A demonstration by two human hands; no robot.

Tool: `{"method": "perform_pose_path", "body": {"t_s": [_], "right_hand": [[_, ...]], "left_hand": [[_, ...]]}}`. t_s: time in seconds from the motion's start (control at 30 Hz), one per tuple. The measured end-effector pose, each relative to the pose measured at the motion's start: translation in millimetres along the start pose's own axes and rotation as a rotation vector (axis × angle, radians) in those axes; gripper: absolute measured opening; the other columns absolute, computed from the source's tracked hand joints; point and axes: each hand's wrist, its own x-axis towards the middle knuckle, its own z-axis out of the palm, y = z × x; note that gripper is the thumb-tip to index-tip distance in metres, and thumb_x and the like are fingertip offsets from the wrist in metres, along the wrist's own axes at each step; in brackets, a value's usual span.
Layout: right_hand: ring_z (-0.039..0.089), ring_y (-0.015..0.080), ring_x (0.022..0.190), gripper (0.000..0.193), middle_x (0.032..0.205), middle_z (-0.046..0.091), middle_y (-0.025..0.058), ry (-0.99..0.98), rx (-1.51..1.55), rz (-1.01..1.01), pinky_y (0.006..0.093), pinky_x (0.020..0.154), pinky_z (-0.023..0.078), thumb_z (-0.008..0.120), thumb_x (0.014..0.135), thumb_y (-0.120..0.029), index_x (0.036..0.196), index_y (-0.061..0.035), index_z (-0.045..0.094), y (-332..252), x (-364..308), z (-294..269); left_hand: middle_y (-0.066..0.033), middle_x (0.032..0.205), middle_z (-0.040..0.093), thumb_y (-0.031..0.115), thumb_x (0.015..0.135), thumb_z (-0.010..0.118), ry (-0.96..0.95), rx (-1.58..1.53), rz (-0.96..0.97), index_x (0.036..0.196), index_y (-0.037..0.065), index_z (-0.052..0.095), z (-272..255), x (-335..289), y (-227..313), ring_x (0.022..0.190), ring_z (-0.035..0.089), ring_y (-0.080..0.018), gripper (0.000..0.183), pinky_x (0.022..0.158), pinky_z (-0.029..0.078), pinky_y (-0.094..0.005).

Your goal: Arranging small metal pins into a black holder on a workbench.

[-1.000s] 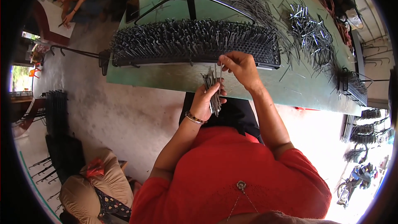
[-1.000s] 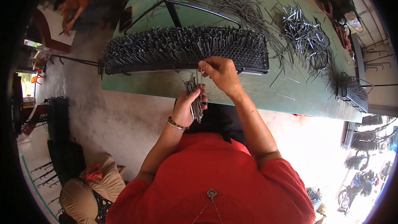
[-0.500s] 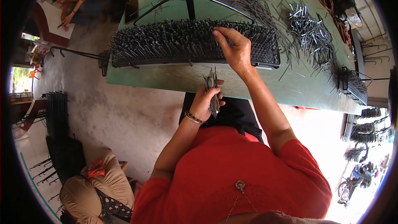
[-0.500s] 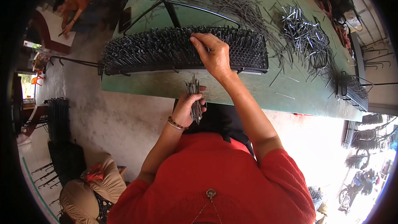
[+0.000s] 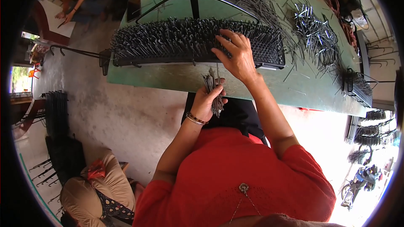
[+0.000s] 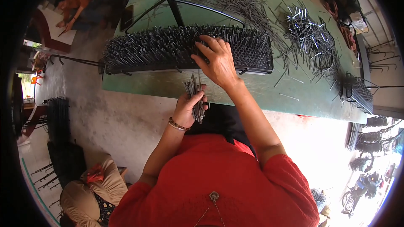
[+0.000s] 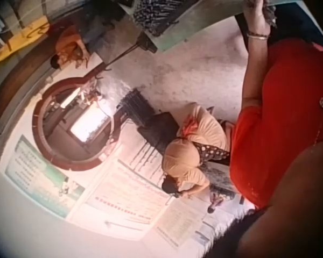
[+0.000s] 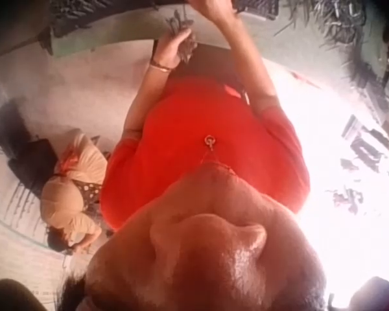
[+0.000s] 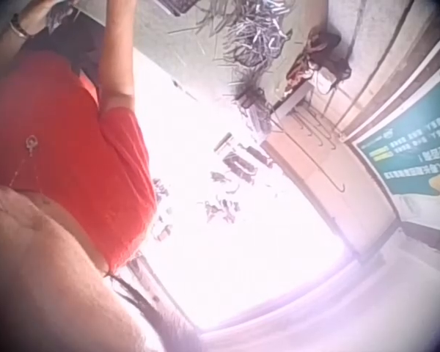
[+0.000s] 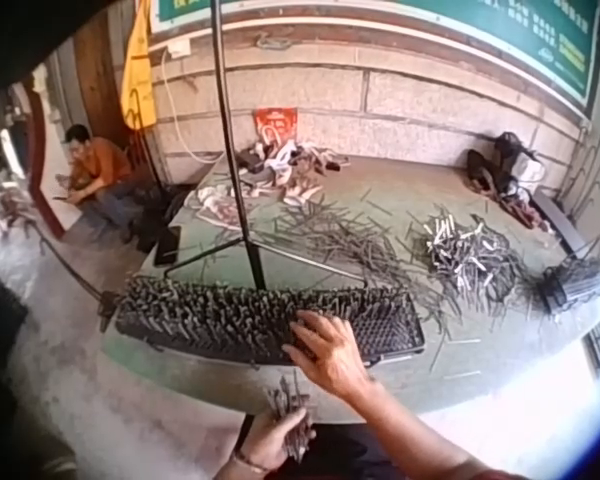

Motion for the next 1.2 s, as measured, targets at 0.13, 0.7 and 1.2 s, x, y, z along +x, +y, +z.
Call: {"method": "perform_pose_path", "body": {"t_s": [0.13, 0.7, 1.2], "right_hand": [[0.062, 0.0243, 0.082, 0.016, 0.096, 0.065, 0.0096, -0.051, 0.225, 0.195, 0.0336, 0.072, 0.049, 0.072, 0.077, -0.014, 0.089, -0.0031, 0.069, -6.7, -10.4, -16.2], [0.058, 0.0084, 0.074, 0.017, 0.082, 0.065, 0.0037, -0.089, 0.925, 0.707, 0.0227, 0.068, 0.048, 0.061, 0.090, -0.014, 0.093, 0.0034, 0.063, 6.8, -3.6, -32.9], [0.059, 0.0104, 0.077, 0.015, 0.083, 0.065, 0.0045, -0.022, 0.525, 0.320, 0.0242, 0.072, 0.047, 0.065, 0.086, -0.013, 0.093, -0.0001, 0.065, 13.6, 22.9, -19.5]], "left_hand": [[-0.0001, 0.081, 0.058, 0.017, 0.089, 0.061, 0.016, -0.020, 0.034, 0.112, 0.004, 0.058, 4.6, -4.1, 4.8, 0.072, 0.057, -0.0074, 0.027, 0.059, 0.053, -0.0242], [-0.0031, 0.094, 0.059, 0.016, 0.091, 0.058, -0.005, -0.127, 0.033, 0.109, 0.004, 0.056, 9.3, 1.0, -0.4, 0.089, 0.060, -0.0151, 0.022, 0.075, 0.056, -0.0367], [-0.0023, 0.102, 0.057, 0.015, 0.090, 0.059, 0.012, -0.096, -0.002, 0.112, 0.002, 0.056, 1.9, 0.6, -3.1, 0.089, 0.059, -0.0146, 0.026, 0.072, 0.057, -0.0348]]}}
